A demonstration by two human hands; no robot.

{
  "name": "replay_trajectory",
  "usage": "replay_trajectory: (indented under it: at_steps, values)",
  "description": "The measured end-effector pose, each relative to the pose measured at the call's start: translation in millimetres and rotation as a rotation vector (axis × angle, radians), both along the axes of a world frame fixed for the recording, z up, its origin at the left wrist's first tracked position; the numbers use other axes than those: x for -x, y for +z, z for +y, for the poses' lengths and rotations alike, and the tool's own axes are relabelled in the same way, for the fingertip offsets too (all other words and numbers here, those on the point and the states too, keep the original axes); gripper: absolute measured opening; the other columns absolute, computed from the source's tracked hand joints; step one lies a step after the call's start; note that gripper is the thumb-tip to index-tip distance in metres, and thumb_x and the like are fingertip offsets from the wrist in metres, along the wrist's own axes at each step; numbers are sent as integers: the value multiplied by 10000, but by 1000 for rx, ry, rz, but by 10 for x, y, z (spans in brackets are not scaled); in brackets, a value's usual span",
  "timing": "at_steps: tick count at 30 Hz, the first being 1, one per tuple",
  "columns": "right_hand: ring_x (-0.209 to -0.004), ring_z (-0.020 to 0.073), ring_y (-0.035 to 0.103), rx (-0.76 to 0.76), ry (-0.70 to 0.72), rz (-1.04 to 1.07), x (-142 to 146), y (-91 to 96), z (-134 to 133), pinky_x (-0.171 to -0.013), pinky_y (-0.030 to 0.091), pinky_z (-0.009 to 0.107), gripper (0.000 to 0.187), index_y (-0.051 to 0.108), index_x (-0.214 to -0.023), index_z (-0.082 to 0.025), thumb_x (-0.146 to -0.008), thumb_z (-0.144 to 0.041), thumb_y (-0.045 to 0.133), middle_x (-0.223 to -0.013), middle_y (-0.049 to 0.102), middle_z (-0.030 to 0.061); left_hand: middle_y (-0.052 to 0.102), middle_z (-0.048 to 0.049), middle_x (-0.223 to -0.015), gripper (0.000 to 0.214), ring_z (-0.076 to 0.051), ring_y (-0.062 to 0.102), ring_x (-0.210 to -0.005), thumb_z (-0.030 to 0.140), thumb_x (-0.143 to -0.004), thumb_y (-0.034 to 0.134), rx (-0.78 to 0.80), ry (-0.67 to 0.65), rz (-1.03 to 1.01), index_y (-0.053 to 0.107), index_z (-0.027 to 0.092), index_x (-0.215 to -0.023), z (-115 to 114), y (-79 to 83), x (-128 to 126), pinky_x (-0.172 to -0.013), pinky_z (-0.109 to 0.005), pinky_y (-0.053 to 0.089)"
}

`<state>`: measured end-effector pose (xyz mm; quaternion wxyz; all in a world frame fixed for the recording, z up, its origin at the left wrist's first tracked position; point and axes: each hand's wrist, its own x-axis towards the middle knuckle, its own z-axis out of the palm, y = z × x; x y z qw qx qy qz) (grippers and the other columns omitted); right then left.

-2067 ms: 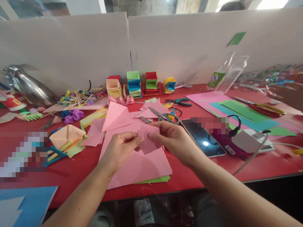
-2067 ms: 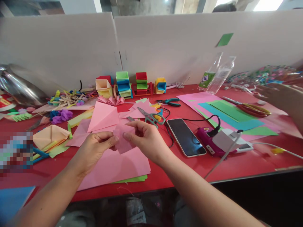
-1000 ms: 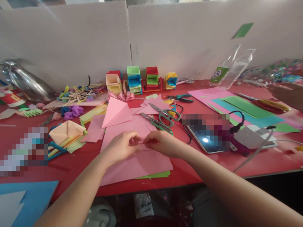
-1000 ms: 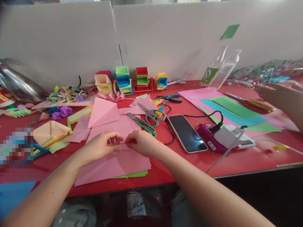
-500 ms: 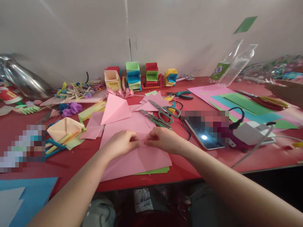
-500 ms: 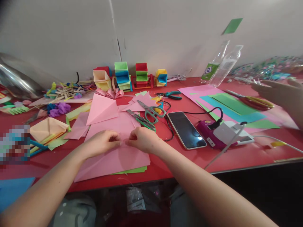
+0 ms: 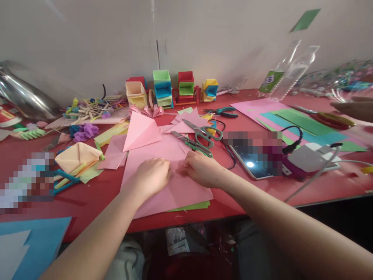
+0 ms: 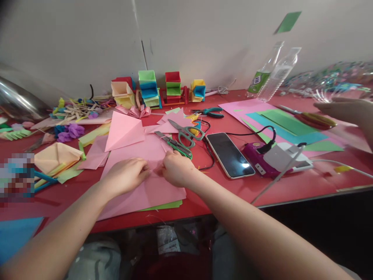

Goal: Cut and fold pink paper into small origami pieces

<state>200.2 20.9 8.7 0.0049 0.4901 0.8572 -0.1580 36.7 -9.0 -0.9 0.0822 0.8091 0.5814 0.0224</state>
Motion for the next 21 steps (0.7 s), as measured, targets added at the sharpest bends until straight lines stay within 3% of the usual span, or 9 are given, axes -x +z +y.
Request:
replay_trajectory:
  at_steps: [9,21]
  values:
    - [-952,209,546,-25,-16,-49,15,42,-30,-604,401,251,221,649,-776,-172,-824,-341,515,-1016,595,87,630,-23,-713,207,-181,561,-645,356,-802,459,116,73,-144,561,202,-708,-1,21,34,-537,-267,319]
    - [-922,230,552,16,1,-37,2,27,29,-619,400,282,189,643,-761,-180,-785,-334,536,-984,608,93,603,-18,-630,279,-178,550,-605,434,-759,478,147,117,-100,544,200,-621,31,58,-14,-505,-265,275]
